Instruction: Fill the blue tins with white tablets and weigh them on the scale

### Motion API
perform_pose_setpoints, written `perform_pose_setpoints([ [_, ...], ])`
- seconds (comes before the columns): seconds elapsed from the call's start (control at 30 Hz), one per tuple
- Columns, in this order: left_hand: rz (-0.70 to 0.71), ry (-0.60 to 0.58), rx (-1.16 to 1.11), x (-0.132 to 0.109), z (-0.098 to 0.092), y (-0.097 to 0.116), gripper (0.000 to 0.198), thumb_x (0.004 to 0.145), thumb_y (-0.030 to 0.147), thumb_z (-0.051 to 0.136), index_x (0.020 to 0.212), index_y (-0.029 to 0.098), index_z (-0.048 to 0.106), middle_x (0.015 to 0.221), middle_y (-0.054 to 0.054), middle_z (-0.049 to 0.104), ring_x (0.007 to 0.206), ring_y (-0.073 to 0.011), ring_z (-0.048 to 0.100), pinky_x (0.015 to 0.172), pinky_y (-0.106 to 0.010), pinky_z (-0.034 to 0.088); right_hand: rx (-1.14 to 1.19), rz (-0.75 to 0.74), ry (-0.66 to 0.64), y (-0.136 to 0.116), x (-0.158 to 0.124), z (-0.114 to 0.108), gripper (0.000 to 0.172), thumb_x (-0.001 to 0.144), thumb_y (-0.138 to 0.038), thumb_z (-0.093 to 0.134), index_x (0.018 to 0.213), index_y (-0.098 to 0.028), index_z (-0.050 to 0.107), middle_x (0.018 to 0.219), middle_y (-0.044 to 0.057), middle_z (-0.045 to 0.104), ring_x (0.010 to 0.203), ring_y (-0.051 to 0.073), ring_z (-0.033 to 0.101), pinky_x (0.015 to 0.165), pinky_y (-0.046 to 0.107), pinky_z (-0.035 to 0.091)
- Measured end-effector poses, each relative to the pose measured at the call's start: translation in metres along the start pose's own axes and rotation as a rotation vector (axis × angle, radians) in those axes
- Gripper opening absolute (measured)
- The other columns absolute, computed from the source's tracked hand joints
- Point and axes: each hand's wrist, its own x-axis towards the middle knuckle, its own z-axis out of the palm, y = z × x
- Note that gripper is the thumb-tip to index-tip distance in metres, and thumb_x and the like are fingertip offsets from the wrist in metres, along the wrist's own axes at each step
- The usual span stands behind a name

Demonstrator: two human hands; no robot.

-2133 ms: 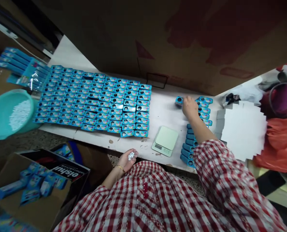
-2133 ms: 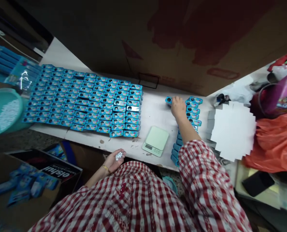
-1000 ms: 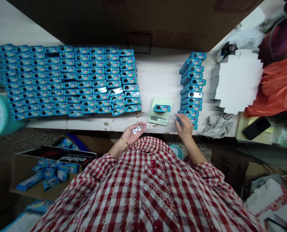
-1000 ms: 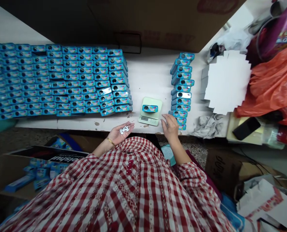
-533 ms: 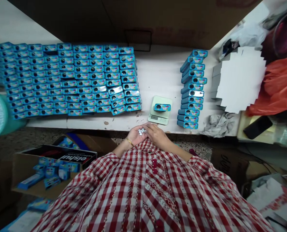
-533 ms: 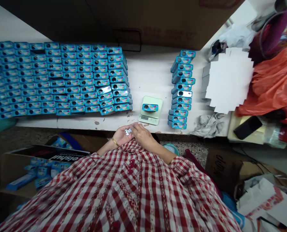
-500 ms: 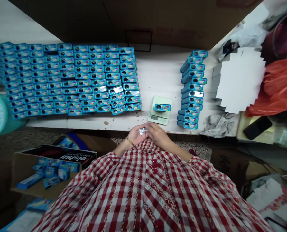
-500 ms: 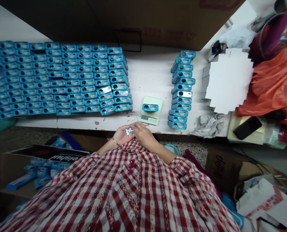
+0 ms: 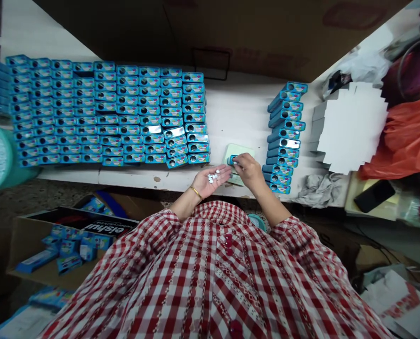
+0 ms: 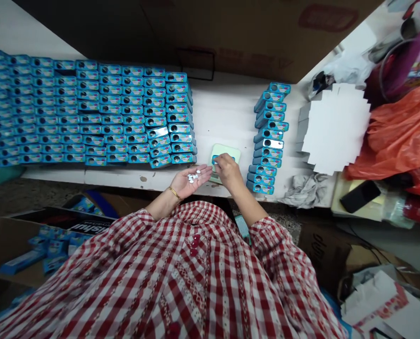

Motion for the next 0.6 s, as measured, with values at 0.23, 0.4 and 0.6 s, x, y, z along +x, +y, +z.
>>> perform_pose_setpoints([
  [0.23, 0.016, 0.05, -0.025, -0.007, -0.01, -0.002, 0.034, 0.078, 0.012, 0.042, 0.107, 0.004, 0.057, 0.108, -0.018, 0.063, 0.109, -0.0234, 0.055, 0.094, -0.035, 0.042, -0.139, -0.034, -0.032, 0.008, 0.007, -0.004, 0.023, 0.085, -0.02, 0.047, 0.101, -0.017, 0.063, 0.097, 0.01, 0.06, 0.09, 0.02, 0.056, 0.078, 0.033, 0.048],
  [0.4, -0.003, 0.025, -0.048, -0.012, -0.017, -0.007, 0.03, 0.079, 0.011, 0.041, 0.101, 0.003, 0.06, 0.105, -0.017, 0.064, 0.104, -0.0229, 0.058, 0.092, -0.034, 0.043, 0.036, -0.042, 0.102, -0.011, -0.014, -0.018, 0.024, 0.088, -0.021, 0.042, 0.105, -0.02, 0.06, 0.099, 0.009, 0.061, 0.096, 0.017, 0.057, 0.084, 0.032, 0.048],
  [0.6, -0.142, 0.033, -0.071, -0.019, -0.03, -0.023, 0.035, 0.088, 0.019, 0.035, 0.106, 0.005, 0.06, 0.09, -0.014, 0.067, 0.083, -0.0175, 0.064, 0.082, -0.031, 0.047, 0.004, -0.225, -0.26, -0.056, -0.057, 0.014, 0.03, 0.086, -0.017, 0.044, 0.114, -0.017, 0.055, 0.108, 0.012, 0.058, 0.099, 0.022, 0.052, 0.083, 0.039, 0.049],
])
